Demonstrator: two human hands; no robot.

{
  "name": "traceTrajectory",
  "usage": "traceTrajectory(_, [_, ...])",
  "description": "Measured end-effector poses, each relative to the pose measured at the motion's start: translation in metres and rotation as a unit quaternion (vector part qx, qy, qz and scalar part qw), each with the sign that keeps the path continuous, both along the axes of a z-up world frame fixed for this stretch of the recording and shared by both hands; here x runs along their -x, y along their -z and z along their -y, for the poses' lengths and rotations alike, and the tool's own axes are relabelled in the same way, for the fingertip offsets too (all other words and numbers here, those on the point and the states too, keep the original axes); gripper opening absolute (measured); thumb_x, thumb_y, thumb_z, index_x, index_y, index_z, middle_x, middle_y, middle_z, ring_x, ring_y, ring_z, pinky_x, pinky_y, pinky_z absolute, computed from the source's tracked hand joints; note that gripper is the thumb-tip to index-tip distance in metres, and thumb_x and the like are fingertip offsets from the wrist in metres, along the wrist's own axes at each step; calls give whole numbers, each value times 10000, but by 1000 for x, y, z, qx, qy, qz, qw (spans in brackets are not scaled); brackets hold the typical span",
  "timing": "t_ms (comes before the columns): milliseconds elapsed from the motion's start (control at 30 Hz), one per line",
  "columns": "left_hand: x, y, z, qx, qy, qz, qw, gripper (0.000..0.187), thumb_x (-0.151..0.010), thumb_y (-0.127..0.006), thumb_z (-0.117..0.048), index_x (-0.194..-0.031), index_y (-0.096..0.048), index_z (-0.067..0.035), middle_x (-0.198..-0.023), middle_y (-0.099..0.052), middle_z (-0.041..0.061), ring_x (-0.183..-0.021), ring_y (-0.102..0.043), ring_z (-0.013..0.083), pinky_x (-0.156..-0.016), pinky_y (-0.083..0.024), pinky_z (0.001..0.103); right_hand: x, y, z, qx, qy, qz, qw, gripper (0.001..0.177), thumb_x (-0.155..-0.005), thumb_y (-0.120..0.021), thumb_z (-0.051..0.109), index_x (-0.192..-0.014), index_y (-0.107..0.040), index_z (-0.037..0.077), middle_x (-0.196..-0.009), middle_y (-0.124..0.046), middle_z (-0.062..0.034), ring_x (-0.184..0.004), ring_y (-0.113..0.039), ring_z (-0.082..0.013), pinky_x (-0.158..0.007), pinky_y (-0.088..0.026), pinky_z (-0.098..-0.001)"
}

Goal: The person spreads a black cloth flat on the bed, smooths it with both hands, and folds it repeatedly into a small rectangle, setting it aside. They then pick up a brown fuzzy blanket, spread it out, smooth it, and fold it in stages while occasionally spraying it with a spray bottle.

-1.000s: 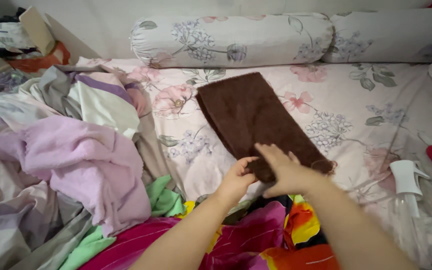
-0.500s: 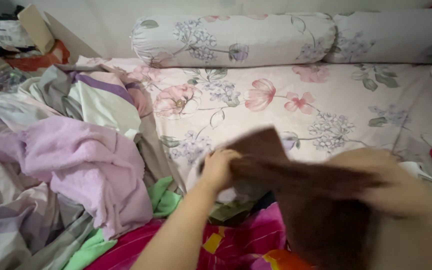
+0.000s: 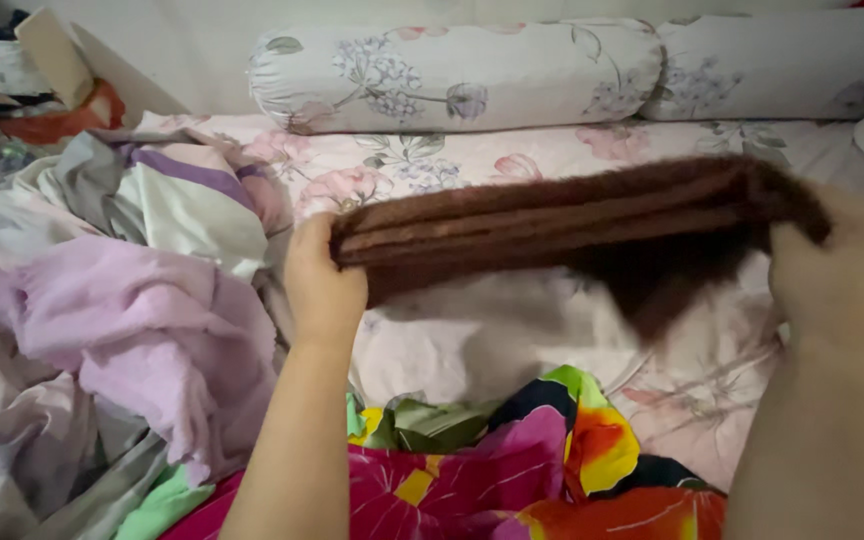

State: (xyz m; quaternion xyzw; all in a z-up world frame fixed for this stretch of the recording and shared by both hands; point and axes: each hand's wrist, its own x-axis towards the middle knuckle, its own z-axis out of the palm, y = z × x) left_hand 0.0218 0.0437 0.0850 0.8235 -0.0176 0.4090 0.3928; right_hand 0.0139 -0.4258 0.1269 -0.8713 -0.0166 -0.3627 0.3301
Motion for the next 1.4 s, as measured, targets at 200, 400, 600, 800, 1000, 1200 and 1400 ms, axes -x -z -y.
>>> traceTrajectory(200, [-22,46,-2,-36,54,47,997,444,-671,-564,134,-1068,-673,-34,-1116,-661,174,-1099,-621,401,-953,-516,441,-53,62,32,116,-100,60,986,622,-697,-419,-193,-1161,-753,55,-1266,-704,-211,-1173,-667,-368,-1027,-504,-400])
traceTrajectory(400, [-42,169,-1,-110,111,-213,964,270,-658,-708,-4,-903,-774,-98,-1033,-729,104,-1029,-673,344,-905,-540,421,-82,218,77,69,-52,-262,961,559,-771,-546,-52,-1199,-786,216,-1284,-684,-203,-981,-671,-306,-823,-543,-374])
traceTrajectory(600, [-53,178,-9,-139,59,-341,928,235,-743,-670,-88,-910,-816,-165,-1028,-746,107,-1012,-691,344,-886,-552,445,-97,253,113,44,-16,-425,904,488,-835,-586,67,-1251,-770,245,-1096,-766,-144,-804,-728,-309,-754,-579,-392])
traceTrajectory(800, [-33,125,-12,-287,64,-549,782,282,-799,-653,-115,-1032,-809,-144,-1118,-747,123,-1078,-703,332,-913,-570,447,-92,227,109,169,-87,-509,840,505,-747,-689,94,-1210,-786,270,-1091,-787,-91,-924,-726,-229,-861,-563,-343])
traceTrajectory(1000, [-17,102,38,-407,-54,-369,834,509,-891,-565,-183,-1388,-546,-76,-1546,-456,204,-1418,-457,372,-1028,-467,507,-59,172,-17,387,127,-182,895,504,-833,-645,159,-1337,-651,178,-1393,-592,-193,-1250,-581,-373,-1003,-471,-531])
traceTrajectory(1200, [-6,150,100,-303,125,-239,914,793,-905,-582,-358,-1572,-303,-34,-1659,-221,210,-1527,-187,411,-1190,-224,570,-42,166,-175,364,-206,-159,894,684,-901,-612,352,-1513,-417,118,-1628,-304,-164,-1511,-272,-333,-1187,-235,-577])
traceTrajectory(1400, [-9,169,85,-357,87,-395,842,833,-952,-474,-633,-1612,-203,-203,-1695,-66,126,-1545,-10,415,-1174,-51,708,-62,207,-154,341,-152,-345,861,765,-979,-478,572,-1605,-237,203,-1704,-90,-126,-1569,-86,-289,-1236,-111,-530])
